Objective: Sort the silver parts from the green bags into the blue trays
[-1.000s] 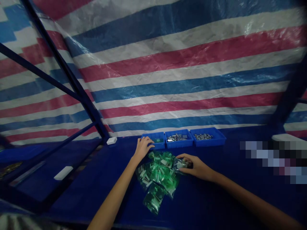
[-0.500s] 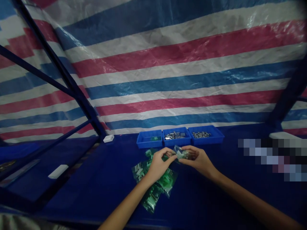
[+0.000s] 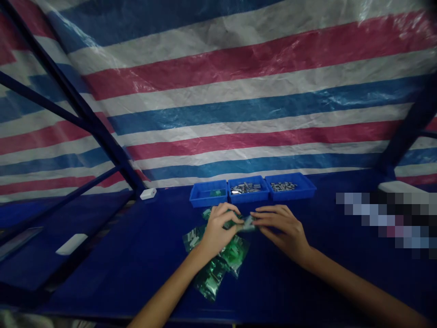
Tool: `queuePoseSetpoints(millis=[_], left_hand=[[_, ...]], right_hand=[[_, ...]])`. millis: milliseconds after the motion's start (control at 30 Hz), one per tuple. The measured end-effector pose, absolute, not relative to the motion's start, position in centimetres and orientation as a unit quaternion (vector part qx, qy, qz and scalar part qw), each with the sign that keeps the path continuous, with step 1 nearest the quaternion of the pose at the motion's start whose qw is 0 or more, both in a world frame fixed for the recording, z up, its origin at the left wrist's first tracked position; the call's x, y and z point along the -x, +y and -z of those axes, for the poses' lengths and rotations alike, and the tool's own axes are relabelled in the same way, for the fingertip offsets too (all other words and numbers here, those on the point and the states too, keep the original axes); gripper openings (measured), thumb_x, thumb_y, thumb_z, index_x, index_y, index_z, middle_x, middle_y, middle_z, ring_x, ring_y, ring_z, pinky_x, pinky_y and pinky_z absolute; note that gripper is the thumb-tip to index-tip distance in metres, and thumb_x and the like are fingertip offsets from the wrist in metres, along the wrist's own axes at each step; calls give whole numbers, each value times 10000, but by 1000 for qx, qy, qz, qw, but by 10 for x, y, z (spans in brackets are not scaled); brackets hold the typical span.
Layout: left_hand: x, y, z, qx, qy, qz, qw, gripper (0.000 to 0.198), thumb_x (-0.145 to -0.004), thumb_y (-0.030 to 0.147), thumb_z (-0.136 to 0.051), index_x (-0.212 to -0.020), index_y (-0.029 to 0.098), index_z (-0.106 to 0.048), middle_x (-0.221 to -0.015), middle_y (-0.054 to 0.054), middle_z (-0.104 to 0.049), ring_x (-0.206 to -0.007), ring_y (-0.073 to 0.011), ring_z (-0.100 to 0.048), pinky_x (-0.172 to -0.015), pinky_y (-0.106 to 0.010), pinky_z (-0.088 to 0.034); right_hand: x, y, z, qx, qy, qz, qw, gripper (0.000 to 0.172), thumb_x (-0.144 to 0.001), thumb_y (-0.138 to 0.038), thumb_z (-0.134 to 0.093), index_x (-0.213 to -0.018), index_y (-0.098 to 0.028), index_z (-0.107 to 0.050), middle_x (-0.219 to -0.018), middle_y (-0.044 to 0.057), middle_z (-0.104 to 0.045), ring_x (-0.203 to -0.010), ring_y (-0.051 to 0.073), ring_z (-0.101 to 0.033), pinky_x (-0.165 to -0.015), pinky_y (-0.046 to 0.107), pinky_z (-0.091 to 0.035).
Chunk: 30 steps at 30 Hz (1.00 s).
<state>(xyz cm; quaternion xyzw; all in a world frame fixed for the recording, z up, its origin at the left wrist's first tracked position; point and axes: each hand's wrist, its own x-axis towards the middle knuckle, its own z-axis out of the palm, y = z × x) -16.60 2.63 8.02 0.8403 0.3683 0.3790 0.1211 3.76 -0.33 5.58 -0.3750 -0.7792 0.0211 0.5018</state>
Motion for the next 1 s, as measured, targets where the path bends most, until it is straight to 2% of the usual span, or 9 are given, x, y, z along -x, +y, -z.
queuePoseSetpoints(millis=[100,200,300,467,533,633,767,900,1000], left_hand=[[180,62,-90,-763,434,-460,134,199,-764,343,-619,-656,181,-581,-767,-10,-650,-761,-164,-584,-753,-295,-409],[200,114,-98,-694,528,-479,99,230,-765,382,-597,-681,169,-608,-703,-7,-660,-710,-156,-595,-685,-242,-418],[215,153,-98,-694,637,-327,70,257,-814,380,-525,-762,176,-673,-809,-34,-709,-774,-166,-633,-682,-225,-414],[218,175,-80,-700,669,-235,83,227,-744,366,-610,-619,198,-696,-660,-43,-708,-759,-224,-653,-656,-263,-404],[215,178,-73,-705,668,-218,97,199,-740,358,-614,-652,206,-707,-682,-36,-716,-769,-217,-656,-654,-259,-410],[211,182,-64,-704,668,-213,113,196,-757,361,-603,-832,214,-708,-755,-24,-728,-821,-197,-656,-680,-249,-428],[202,178,-56,-694,680,-208,111,345,-752,327,-629,-1077,212,-608,-803,-20,-724,-913,-206,-639,-805,-299,-422],[195,164,-69,-701,681,-202,57,424,-702,295,-693,-1096,209,-563,-965,-75,-685,-1080,-280,-554,-927,-424,-343],[195,146,-97,-719,659,-221,-25,359,-686,309,-709,-1014,214,-596,-1093,-101,-622,-1100,-293,-518,-908,-421,-359]], right_hand=[[-33,-2,-52,417,-746,-48,517,349,-819,-265,-596,-1167,-253,-561,-922,23,-723,-930,189,-645,-846,367,-460],[-31,0,-47,427,-756,-76,490,446,-817,-270,-594,-1245,-250,-470,-914,7,-722,-957,187,-634,-867,370,-457],[-31,1,-43,405,-793,-57,451,410,-830,-255,-571,-1228,-248,-472,-931,13,-716,-923,183,-634,-838,365,-464],[-29,1,-43,385,-824,-37,414,384,-832,-218,-563,-1208,-240,-486,-882,8,-711,-856,172,-625,-781,336,-470],[-29,1,-43,385,-828,-32,407,365,-833,-205,-560,-1191,-235,-498,-887,8,-707,-848,168,-619,-782,336,-465],[-29,1,-41,386,-836,-32,388,328,-823,-182,-559,-1147,-226,-530,-900,15,-702,-844,165,-616,-786,337,-456],[-28,2,-39,390,-846,-45,361,310,-816,-167,-555,-1121,-221,-554,-875,15,-699,-826,159,-619,-791,330,-446],[-28,2,-38,397,-854,-53,333,255,-845,-208,-531,-1094,-234,-583,-931,24,-692,-857,158,-617,-804,327,-434],[-27,2,-37,404,-862,-64,300,241,-850,-297,-545,-1081,-251,-599,-993,25,-679,-916,171,-606,-830,340,-419]])
